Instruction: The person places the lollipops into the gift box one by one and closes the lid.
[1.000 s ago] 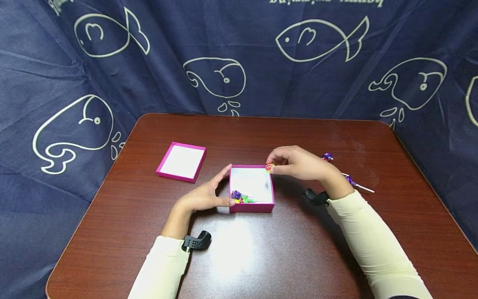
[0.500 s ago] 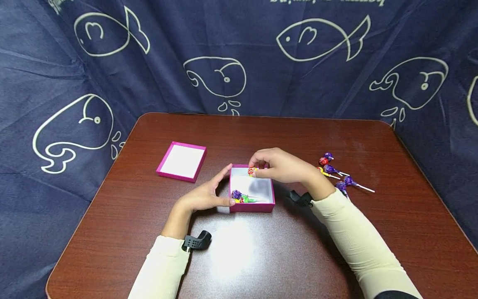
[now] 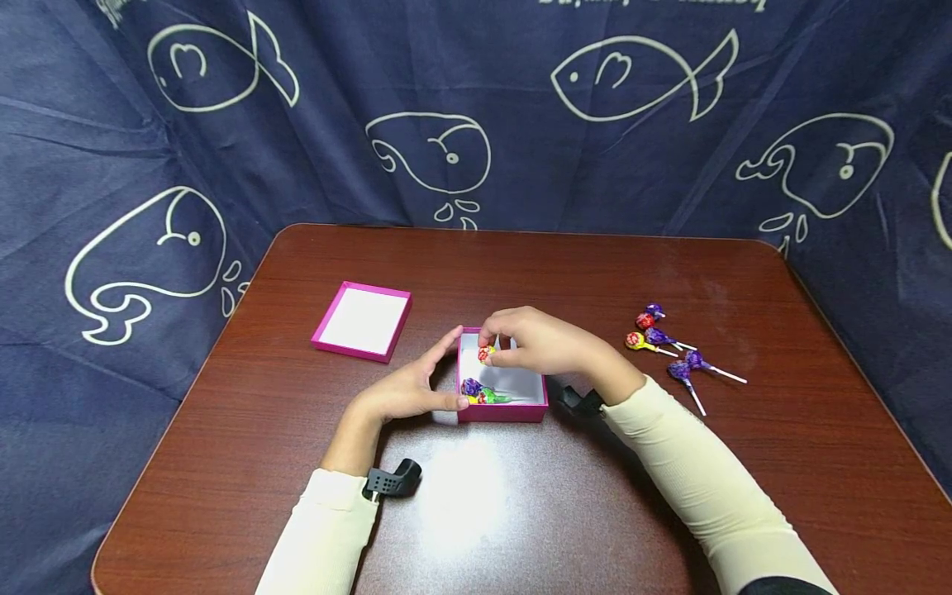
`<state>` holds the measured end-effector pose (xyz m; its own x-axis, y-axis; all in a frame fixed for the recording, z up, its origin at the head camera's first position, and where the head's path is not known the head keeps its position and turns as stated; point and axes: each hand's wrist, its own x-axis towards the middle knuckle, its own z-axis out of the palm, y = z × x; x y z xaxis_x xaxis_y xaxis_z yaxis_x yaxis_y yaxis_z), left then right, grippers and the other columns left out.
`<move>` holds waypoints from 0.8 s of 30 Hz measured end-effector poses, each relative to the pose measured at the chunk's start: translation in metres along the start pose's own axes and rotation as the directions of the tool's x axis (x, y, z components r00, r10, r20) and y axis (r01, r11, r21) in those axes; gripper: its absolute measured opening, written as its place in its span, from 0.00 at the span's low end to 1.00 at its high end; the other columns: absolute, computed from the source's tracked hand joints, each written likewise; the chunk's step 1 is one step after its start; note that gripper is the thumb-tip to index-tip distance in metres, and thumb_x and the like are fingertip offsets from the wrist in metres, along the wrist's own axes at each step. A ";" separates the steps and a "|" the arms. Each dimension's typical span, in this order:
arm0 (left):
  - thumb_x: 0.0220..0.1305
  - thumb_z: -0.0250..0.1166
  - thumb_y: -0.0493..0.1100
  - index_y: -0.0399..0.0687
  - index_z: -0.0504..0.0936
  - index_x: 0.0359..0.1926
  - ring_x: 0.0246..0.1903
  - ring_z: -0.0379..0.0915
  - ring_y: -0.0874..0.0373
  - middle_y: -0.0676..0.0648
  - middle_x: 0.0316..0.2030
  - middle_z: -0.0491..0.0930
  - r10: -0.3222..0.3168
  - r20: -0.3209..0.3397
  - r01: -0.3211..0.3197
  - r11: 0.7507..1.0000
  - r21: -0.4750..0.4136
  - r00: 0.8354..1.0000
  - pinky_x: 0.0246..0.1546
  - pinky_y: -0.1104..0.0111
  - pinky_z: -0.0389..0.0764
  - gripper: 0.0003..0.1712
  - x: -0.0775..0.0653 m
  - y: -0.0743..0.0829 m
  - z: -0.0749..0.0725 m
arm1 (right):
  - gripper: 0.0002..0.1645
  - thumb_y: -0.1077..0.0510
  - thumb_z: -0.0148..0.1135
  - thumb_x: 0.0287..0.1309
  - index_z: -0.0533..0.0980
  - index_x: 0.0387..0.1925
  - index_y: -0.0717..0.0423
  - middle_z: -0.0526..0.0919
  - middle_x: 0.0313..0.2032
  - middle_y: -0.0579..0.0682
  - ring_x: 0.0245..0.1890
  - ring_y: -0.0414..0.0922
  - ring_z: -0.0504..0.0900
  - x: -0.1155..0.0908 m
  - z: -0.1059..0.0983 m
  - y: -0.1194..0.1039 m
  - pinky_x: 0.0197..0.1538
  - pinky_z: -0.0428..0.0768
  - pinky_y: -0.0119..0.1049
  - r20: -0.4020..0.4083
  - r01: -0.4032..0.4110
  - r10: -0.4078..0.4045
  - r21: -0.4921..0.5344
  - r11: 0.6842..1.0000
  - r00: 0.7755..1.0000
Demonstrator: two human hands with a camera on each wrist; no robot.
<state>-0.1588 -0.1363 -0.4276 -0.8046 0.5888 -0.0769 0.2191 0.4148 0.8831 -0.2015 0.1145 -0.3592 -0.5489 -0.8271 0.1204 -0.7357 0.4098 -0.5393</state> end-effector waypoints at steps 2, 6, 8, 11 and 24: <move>0.55 0.75 0.52 0.57 0.41 0.80 0.74 0.46 0.53 0.46 0.75 0.55 -0.003 -0.001 0.003 1.000 0.001 1.000 0.72 0.51 0.48 0.63 0.000 0.000 0.001 | 0.06 0.59 0.68 0.60 0.80 0.38 0.53 0.79 0.35 0.42 0.33 0.40 0.76 0.002 0.003 0.000 0.38 0.76 0.34 0.015 -0.004 0.005 -0.016 1.000 1.000; 0.55 0.75 0.52 0.57 0.41 0.80 0.74 0.45 0.53 0.46 0.75 0.55 0.001 0.001 -0.001 1.000 0.000 1.000 0.72 0.51 0.47 0.63 0.000 -0.001 0.001 | 0.05 0.62 0.68 0.57 0.80 0.36 0.56 0.78 0.33 0.44 0.31 0.41 0.76 0.006 0.010 -0.001 0.36 0.76 0.33 0.036 -0.002 0.004 -0.068 0.998 0.999; 0.55 0.75 0.52 0.57 0.41 0.80 0.74 0.45 0.53 0.46 0.75 0.55 0.000 0.004 0.000 1.000 -0.004 1.000 0.72 0.51 0.47 0.63 -0.001 0.000 0.000 | 0.05 0.63 0.68 0.56 0.79 0.34 0.57 0.78 0.31 0.46 0.29 0.42 0.75 0.009 0.013 -0.001 0.35 0.75 0.33 0.047 0.007 -0.002 -0.096 0.995 0.999; 0.55 0.75 0.53 0.58 0.41 0.80 0.73 0.46 0.55 0.48 0.75 0.55 -0.013 0.005 0.013 1.000 -0.012 1.000 0.72 0.53 0.48 0.63 -0.001 0.000 0.000 | 0.04 0.63 0.68 0.56 0.79 0.32 0.56 0.77 0.29 0.45 0.28 0.41 0.73 0.011 0.018 0.000 0.33 0.73 0.32 0.067 0.010 -0.001 -0.134 0.991 0.998; 0.55 0.75 0.54 0.60 0.41 0.80 0.74 0.45 0.55 0.47 0.76 0.52 -0.026 0.010 0.026 1.000 -0.015 1.000 0.72 0.53 0.48 0.64 -0.001 0.000 -0.002 | 0.05 0.60 0.70 0.55 0.80 0.30 0.54 0.76 0.24 0.40 0.27 0.37 0.71 0.014 0.026 0.002 0.32 0.72 0.32 0.157 -0.057 0.091 -0.209 0.976 0.983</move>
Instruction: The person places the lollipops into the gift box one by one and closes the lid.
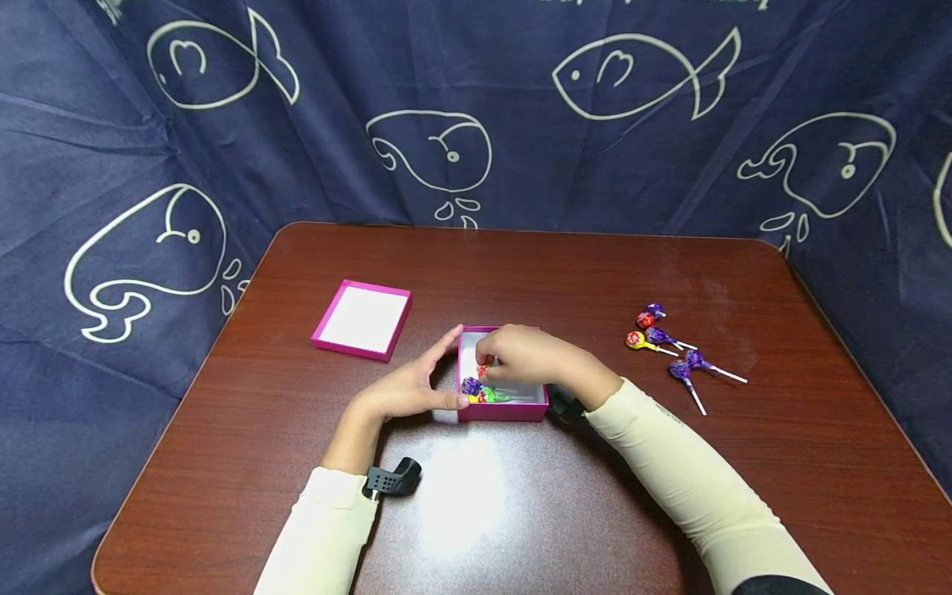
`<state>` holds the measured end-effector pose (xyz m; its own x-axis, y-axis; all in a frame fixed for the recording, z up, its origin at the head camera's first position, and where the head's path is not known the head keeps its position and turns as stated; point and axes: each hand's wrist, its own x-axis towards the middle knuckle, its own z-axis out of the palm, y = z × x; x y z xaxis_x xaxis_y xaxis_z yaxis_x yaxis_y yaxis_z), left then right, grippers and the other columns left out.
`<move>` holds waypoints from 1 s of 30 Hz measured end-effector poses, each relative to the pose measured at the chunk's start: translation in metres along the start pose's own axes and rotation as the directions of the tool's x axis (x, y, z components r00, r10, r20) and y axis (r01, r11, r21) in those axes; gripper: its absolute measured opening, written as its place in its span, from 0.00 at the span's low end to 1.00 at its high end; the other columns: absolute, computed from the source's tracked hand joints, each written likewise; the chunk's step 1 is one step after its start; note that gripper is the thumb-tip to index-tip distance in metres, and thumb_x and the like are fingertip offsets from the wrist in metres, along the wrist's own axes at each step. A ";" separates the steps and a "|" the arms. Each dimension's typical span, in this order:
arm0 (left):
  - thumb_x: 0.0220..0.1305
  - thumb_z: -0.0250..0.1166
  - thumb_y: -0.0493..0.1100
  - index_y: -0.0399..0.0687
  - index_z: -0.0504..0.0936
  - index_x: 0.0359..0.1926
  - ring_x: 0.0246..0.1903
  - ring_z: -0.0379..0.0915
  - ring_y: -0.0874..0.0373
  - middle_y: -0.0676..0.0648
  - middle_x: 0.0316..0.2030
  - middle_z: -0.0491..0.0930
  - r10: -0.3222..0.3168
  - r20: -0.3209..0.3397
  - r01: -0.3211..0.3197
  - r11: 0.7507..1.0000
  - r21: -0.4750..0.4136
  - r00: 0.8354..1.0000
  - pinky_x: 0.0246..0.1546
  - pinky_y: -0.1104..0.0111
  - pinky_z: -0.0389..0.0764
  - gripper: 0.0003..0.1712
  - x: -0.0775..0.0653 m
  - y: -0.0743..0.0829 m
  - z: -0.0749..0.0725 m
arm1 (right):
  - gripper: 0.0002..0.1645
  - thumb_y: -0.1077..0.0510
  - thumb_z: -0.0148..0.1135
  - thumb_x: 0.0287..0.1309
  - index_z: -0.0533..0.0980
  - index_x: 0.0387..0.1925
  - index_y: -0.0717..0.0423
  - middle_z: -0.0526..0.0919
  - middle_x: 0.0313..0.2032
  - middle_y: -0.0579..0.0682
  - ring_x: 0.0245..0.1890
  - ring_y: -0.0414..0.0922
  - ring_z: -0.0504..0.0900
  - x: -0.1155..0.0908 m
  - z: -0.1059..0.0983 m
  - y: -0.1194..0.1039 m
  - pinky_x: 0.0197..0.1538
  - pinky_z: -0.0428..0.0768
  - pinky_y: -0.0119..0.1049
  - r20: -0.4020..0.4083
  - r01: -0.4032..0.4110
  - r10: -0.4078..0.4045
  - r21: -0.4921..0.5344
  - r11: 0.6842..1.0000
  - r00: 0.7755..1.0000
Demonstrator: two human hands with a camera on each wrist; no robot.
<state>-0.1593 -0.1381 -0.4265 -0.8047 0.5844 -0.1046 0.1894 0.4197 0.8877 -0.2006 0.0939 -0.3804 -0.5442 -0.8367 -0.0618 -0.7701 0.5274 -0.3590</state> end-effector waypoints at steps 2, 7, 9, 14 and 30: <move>0.55 0.75 0.54 0.61 0.41 0.80 0.74 0.45 0.55 0.46 0.76 0.52 -0.001 -0.001 0.001 1.000 0.002 1.000 0.72 0.53 0.48 0.63 0.000 0.000 0.000 | 0.04 0.60 0.69 0.56 0.80 0.30 0.53 0.76 0.24 0.40 0.27 0.38 0.71 0.000 0.000 -0.001 0.32 0.73 0.32 0.013 -0.009 0.008 0.004 1.000 1.000; 0.55 0.75 0.54 0.61 0.41 0.80 0.74 0.45 0.55 0.45 0.75 0.53 0.012 -0.006 -0.012 1.000 -0.002 1.000 0.72 0.52 0.48 0.63 0.000 -0.001 0.000 | 0.04 0.60 0.68 0.57 0.79 0.30 0.52 0.76 0.24 0.39 0.28 0.38 0.71 0.000 0.001 -0.001 0.34 0.73 0.33 0.028 -0.020 0.020 -0.005 1.000 0.999; 0.55 0.75 0.54 0.61 0.41 0.80 0.74 0.45 0.55 0.46 0.75 0.53 0.014 -0.007 -0.014 1.000 -0.004 1.000 0.72 0.53 0.48 0.63 0.000 -0.001 0.000 | 0.04 0.60 0.68 0.57 0.79 0.30 0.52 0.76 0.24 0.39 0.27 0.38 0.71 0.000 0.002 -0.001 0.33 0.73 0.33 0.032 -0.019 0.019 -0.012 1.000 0.999; 0.55 0.75 0.54 0.60 0.41 0.80 0.74 0.44 0.55 0.46 0.76 0.52 0.007 0.000 -0.007 1.000 -0.004 1.000 0.72 0.52 0.48 0.63 0.000 -0.001 0.000 | 0.03 0.62 0.67 0.55 0.79 0.31 0.52 0.76 0.25 0.39 0.27 0.37 0.71 0.000 0.003 0.000 0.32 0.73 0.32 0.034 -0.008 0.008 -0.008 1.000 0.999; 0.55 0.75 0.53 0.60 0.40 0.80 0.74 0.44 0.56 0.47 0.75 0.52 0.006 0.004 -0.006 1.000 0.000 1.000 0.72 0.53 0.47 0.63 0.000 0.000 0.000 | 0.08 0.62 0.67 0.56 0.80 0.39 0.57 0.81 0.32 0.44 0.35 0.42 0.78 -0.003 -0.001 -0.001 0.42 0.77 0.36 0.048 0.003 -0.004 0.035 0.999 0.999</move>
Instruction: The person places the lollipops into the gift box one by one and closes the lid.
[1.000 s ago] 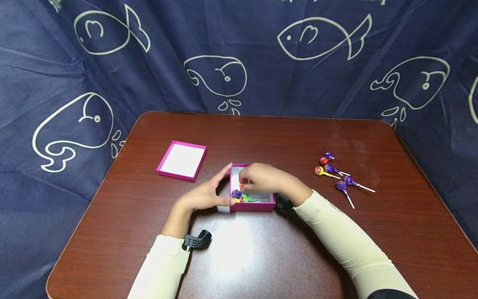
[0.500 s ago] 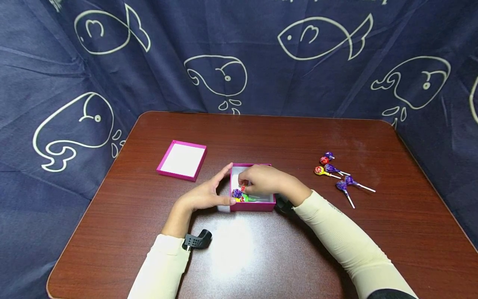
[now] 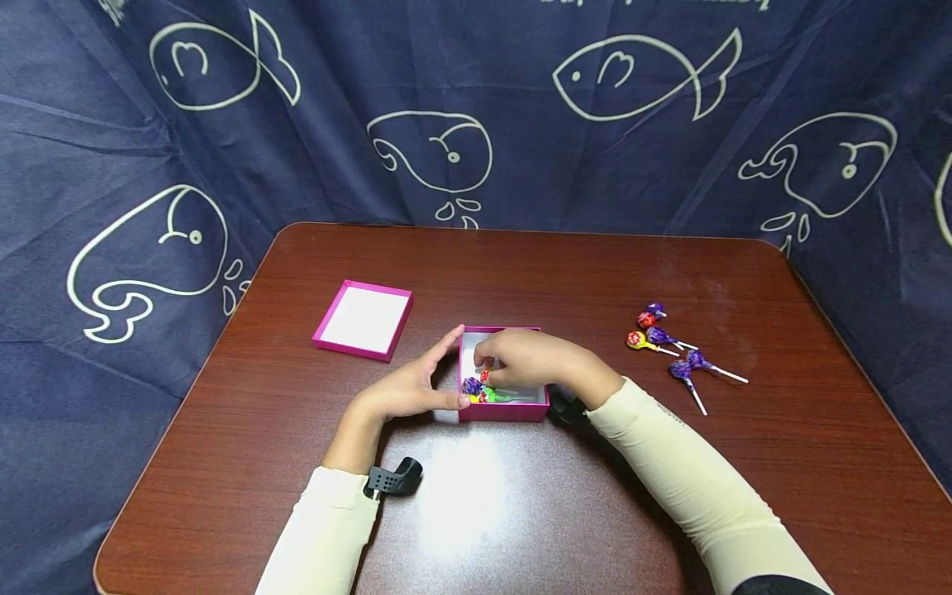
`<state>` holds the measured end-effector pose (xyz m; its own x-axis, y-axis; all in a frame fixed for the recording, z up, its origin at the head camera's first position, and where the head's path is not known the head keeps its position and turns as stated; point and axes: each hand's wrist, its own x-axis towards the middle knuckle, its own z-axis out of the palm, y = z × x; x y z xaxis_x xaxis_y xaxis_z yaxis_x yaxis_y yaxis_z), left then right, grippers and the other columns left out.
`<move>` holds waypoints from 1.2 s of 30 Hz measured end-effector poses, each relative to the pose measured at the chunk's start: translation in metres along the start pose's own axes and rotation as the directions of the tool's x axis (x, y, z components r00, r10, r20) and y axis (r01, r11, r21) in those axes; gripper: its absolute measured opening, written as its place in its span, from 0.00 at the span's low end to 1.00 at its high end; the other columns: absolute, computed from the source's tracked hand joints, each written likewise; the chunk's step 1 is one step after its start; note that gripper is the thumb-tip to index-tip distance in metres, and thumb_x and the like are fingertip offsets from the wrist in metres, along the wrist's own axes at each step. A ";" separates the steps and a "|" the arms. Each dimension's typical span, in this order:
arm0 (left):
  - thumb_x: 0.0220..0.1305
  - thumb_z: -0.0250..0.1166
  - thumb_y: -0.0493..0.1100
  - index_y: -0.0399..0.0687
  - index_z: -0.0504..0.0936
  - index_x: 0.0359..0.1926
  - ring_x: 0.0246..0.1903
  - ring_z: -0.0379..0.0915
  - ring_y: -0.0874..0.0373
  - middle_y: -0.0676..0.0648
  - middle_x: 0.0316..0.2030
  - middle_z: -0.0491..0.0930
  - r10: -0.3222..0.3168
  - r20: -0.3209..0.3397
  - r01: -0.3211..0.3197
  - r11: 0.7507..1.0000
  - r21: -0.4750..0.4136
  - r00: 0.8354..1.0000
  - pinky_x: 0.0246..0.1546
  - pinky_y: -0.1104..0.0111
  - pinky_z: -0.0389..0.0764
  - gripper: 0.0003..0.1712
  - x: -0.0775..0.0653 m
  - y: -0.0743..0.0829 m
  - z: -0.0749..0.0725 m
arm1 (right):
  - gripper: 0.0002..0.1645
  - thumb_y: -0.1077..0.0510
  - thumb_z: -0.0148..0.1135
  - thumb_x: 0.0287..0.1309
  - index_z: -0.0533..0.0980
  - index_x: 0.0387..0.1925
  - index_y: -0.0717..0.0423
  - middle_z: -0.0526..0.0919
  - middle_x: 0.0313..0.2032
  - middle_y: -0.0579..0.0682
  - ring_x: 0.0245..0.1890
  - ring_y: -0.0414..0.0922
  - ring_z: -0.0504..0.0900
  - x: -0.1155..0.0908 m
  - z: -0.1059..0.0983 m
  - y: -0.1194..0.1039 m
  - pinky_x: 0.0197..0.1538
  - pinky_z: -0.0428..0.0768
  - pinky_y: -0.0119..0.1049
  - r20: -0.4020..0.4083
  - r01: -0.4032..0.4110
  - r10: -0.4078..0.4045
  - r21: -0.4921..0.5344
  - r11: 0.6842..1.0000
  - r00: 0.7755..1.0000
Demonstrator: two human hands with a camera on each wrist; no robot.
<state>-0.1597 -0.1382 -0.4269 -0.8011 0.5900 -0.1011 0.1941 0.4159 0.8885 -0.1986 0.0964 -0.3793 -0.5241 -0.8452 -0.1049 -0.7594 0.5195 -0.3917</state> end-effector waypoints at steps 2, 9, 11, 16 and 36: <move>0.55 0.75 0.54 0.61 0.40 0.80 0.74 0.44 0.56 0.47 0.75 0.52 0.003 0.004 -0.003 1.000 0.003 1.000 0.72 0.53 0.47 0.63 0.001 0.000 0.000 | 0.09 0.63 0.66 0.55 0.80 0.39 0.58 0.82 0.33 0.46 0.35 0.43 0.78 -0.002 -0.001 0.000 0.42 0.78 0.36 -0.019 0.014 -0.014 0.010 1.000 1.000; 0.55 0.75 0.54 0.59 0.40 0.80 0.74 0.44 0.55 0.46 0.75 0.52 0.011 0.007 -0.011 1.000 0.007 1.000 0.72 0.53 0.47 0.63 0.001 0.001 0.000 | 0.11 0.65 0.67 0.58 0.81 0.43 0.63 0.84 0.40 0.54 0.38 0.46 0.81 -0.015 -0.010 0.000 0.46 0.79 0.39 -0.137 0.069 -0.061 0.054 0.996 0.989; 0.56 0.75 0.54 0.57 0.41 0.80 0.74 0.45 0.54 0.45 0.75 0.53 0.021 0.003 -0.021 1.000 0.010 1.000 0.72 0.52 0.48 0.63 0.001 0.000 0.000 | 0.11 0.64 0.66 0.59 0.81 0.44 0.62 0.84 0.41 0.54 0.39 0.46 0.82 -0.020 -0.013 -0.001 0.47 0.79 0.40 -0.163 0.072 -0.061 0.064 0.995 0.985; 0.56 0.75 0.51 0.56 0.41 0.80 0.74 0.45 0.51 0.43 0.75 0.54 0.044 -0.005 -0.044 0.999 -0.002 0.999 0.72 0.50 0.47 0.62 0.001 0.000 0.002 | 0.10 0.63 0.66 0.60 0.81 0.45 0.61 0.84 0.41 0.52 0.41 0.45 0.81 -0.038 -0.019 0.005 0.49 0.79 0.43 -0.220 0.042 -0.031 0.047 0.998 0.975; 0.56 0.75 0.52 0.58 0.41 0.80 0.74 0.43 0.51 0.47 0.76 0.52 0.027 -0.009 -0.026 0.999 0.025 1.000 0.72 0.50 0.46 0.63 0.001 -0.002 0.001 | 0.09 0.62 0.67 0.61 0.81 0.44 0.54 0.83 0.39 0.44 0.36 0.39 0.77 -0.122 -0.035 0.031 0.41 0.79 0.45 -0.387 -0.150 0.167 0.073 0.986 0.907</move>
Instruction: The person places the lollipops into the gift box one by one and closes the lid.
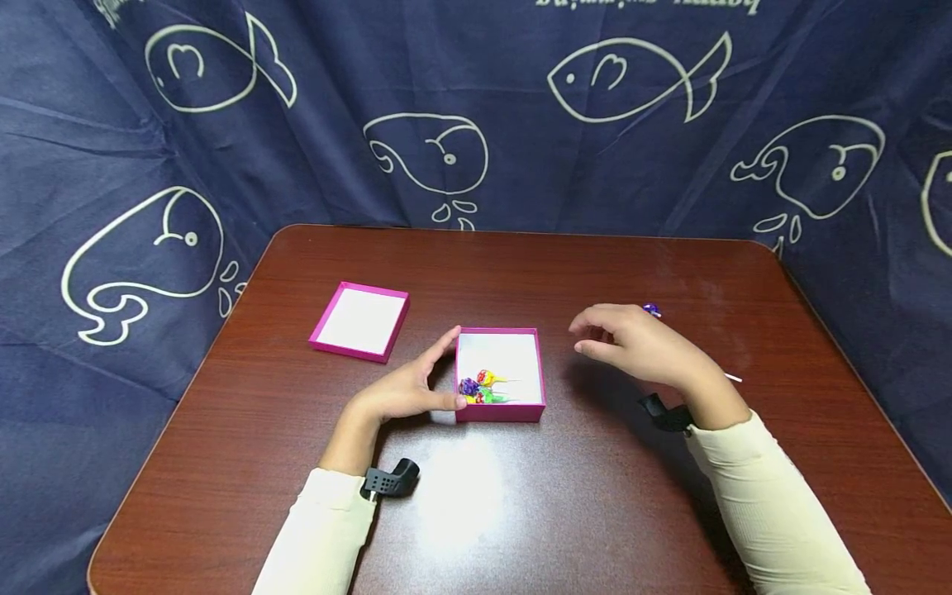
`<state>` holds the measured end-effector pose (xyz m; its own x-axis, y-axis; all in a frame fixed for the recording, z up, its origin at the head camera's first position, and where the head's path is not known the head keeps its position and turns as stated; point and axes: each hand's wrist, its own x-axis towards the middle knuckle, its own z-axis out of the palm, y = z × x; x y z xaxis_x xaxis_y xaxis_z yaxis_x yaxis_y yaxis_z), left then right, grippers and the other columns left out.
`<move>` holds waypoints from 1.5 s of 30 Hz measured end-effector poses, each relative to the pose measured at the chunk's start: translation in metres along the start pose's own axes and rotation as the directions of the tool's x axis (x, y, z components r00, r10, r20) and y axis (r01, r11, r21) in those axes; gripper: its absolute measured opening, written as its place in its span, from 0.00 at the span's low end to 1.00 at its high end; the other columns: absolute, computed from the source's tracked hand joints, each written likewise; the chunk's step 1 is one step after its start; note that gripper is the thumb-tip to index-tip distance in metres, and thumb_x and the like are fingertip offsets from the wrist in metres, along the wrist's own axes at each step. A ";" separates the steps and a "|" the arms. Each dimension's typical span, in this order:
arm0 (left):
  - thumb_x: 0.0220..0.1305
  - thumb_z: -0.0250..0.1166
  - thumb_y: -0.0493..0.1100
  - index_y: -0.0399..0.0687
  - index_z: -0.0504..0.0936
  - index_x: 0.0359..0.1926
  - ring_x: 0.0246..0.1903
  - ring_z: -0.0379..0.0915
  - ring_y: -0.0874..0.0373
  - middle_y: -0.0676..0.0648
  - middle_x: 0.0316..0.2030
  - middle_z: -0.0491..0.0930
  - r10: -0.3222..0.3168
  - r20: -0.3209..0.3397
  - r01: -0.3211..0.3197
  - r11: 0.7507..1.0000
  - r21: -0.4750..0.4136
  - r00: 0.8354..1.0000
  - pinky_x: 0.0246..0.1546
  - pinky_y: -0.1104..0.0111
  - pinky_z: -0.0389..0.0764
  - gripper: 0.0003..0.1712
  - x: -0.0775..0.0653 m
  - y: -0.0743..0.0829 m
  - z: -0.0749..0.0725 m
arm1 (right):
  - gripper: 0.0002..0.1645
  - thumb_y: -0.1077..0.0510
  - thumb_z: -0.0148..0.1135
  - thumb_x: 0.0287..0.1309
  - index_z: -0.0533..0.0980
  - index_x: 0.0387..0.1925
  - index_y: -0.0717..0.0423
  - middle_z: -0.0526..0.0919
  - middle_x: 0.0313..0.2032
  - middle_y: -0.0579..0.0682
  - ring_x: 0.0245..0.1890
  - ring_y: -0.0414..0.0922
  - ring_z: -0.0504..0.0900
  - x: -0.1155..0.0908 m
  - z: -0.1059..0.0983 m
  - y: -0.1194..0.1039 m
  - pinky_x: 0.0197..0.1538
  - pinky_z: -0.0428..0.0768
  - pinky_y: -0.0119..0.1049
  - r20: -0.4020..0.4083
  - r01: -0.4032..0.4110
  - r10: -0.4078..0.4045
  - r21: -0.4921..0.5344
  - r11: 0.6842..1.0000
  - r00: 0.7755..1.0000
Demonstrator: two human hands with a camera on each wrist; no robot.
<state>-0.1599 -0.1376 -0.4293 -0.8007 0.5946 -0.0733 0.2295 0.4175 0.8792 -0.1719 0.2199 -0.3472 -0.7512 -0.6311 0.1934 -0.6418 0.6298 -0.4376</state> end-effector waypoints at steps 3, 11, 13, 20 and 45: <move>0.56 0.75 0.52 0.58 0.40 0.80 0.74 0.44 0.52 0.47 0.76 0.52 -0.005 -0.001 0.005 1.000 0.005 1.000 0.72 0.51 0.46 0.63 0.000 0.000 0.000 | 0.09 0.62 0.67 0.61 0.81 0.44 0.54 0.84 0.40 0.46 0.36 0.39 0.78 -0.008 -0.003 0.007 0.41 0.79 0.46 -0.018 -0.018 0.018 -0.014 1.000 1.000; 0.55 0.76 0.52 0.59 0.41 0.80 0.74 0.45 0.54 0.46 0.75 0.53 -0.027 0.002 0.027 0.999 -0.021 1.000 0.72 0.53 0.48 0.64 0.000 0.002 0.000 | 0.08 0.62 0.68 0.59 0.81 0.41 0.52 0.83 0.35 0.41 0.33 0.37 0.76 -0.031 -0.009 0.024 0.36 0.77 0.40 -0.083 -0.063 0.059 -0.051 0.997 0.995; 0.54 0.76 0.52 0.58 0.41 0.80 0.74 0.45 0.54 0.46 0.75 0.53 -0.026 0.003 0.026 0.999 -0.026 1.000 0.72 0.52 0.47 0.64 0.000 0.003 0.000 | 0.07 0.62 0.68 0.59 0.81 0.40 0.51 0.81 0.34 0.39 0.32 0.37 0.76 -0.036 -0.010 0.028 0.36 0.77 0.39 -0.095 -0.084 0.079 -0.056 0.995 0.992; 0.55 0.76 0.51 0.58 0.41 0.80 0.74 0.45 0.52 0.45 0.75 0.54 -0.019 0.002 0.019 1.000 -0.009 1.000 0.72 0.51 0.48 0.63 0.000 0.004 0.000 | 0.05 0.61 0.70 0.58 0.82 0.37 0.52 0.84 0.36 0.44 0.35 0.42 0.79 -0.055 -0.015 0.043 0.38 0.76 0.41 -0.117 -0.154 0.141 -0.119 0.981 0.983; 0.55 0.76 0.51 0.60 0.42 0.80 0.74 0.45 0.51 0.47 0.75 0.53 -0.008 -0.010 0.008 1.000 0.000 1.000 0.72 0.50 0.48 0.63 0.001 0.000 0.001 | 0.09 0.63 0.73 0.52 0.79 0.34 0.57 0.79 0.26 0.43 0.27 0.42 0.75 -0.097 -0.012 0.074 0.32 0.73 0.46 -0.038 -0.265 0.264 -0.238 0.934 0.964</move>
<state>-0.1604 -0.1366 -0.4299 -0.8080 0.5843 -0.0756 0.2230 0.4221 0.8787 -0.1482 0.3330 -0.3880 -0.8991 -0.4252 0.1043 -0.4375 0.8635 -0.2510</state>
